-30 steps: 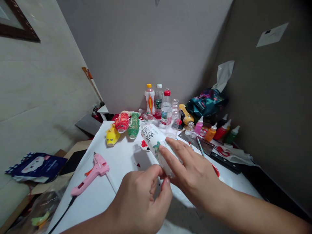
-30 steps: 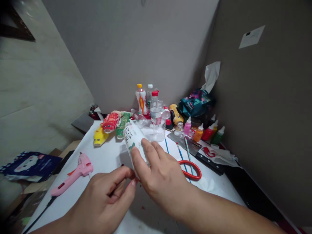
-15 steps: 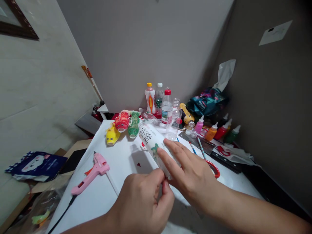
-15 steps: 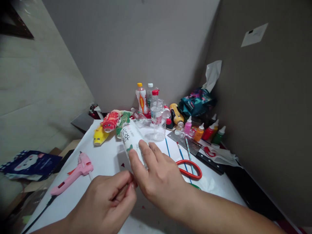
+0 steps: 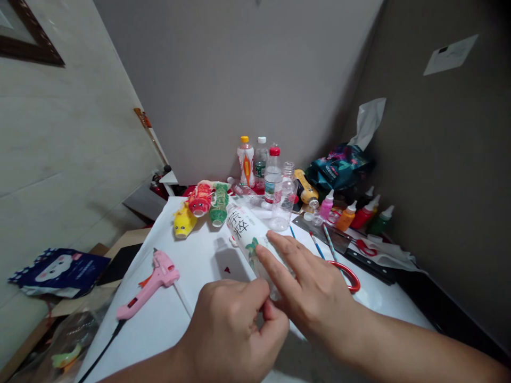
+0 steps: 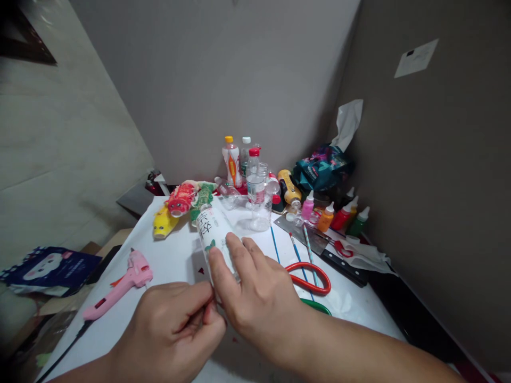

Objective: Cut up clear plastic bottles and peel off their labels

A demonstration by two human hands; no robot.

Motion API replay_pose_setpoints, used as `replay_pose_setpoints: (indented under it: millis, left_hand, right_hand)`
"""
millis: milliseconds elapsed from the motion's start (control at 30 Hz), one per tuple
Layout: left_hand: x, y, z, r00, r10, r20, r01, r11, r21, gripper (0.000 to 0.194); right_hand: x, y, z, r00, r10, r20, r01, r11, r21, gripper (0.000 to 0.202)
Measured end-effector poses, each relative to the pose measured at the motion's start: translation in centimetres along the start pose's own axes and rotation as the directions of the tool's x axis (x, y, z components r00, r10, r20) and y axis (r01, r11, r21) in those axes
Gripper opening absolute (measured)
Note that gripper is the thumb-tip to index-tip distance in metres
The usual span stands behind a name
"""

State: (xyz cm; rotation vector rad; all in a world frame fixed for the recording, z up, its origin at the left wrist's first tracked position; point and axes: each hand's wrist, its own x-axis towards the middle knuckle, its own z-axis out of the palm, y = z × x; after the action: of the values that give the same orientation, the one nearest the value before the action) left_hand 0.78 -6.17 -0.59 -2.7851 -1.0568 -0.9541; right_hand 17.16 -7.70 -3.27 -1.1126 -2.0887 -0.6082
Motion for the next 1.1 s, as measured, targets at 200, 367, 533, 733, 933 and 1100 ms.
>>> replay_pose_setpoints:
  millis: [200, 367, 533, 733, 933, 1100]
  left_hand:
    - [0.5, -0.5, -0.6, 0.999, -0.03, -0.02, 0.031, 1.0, 0.007, 0.029]
    - [0.8, -1.9, -2.8, 0.968, -0.07, -0.241, 0.082, 0.996, 0.041, 0.007]
    - [1.2, -3.7, -4.8, 0.943, -0.195, -0.27, 0.205, 0.979, 0.009, 0.024]
    - [2.6, -4.0, -4.7, 0.909, -0.163, 0.384, 0.323, 0.857, -0.401, 0.04]
    - [3.2, -3.3, -4.5, 0.847, -0.155, 0.509, 0.477, 0.645, -0.597, 0.026]
    - [2.7, -3.5, -4.1, 0.816, -0.223, 0.533, 0.566, 0.498, -0.657, 0.037]
  right_hand:
    - [0.0, 0.7, -0.6, 0.994, 0.111, 0.01, -0.11, 0.966, 0.233, 0.047]
    - [0.7, 1.7, -1.2, 0.962, 0.219, 0.162, -0.272, 0.716, 0.644, 0.066]
    - [1.5, 2.6, -3.3, 0.818, 0.257, 0.514, -0.574, 0.393, 0.718, 0.062]
    - [2.3, 3.6, -4.8, 0.895, -0.081, 0.439, -0.365, 0.433, 0.824, 0.071]
    - [1.7, 3.1, -3.9, 0.949, 0.046, 0.312, -0.291, 0.511, 0.809, 0.052]
    - [1.4, 2.2, -3.0, 0.974, 0.225, -0.003, -0.147, 0.643, 0.752, 0.033]
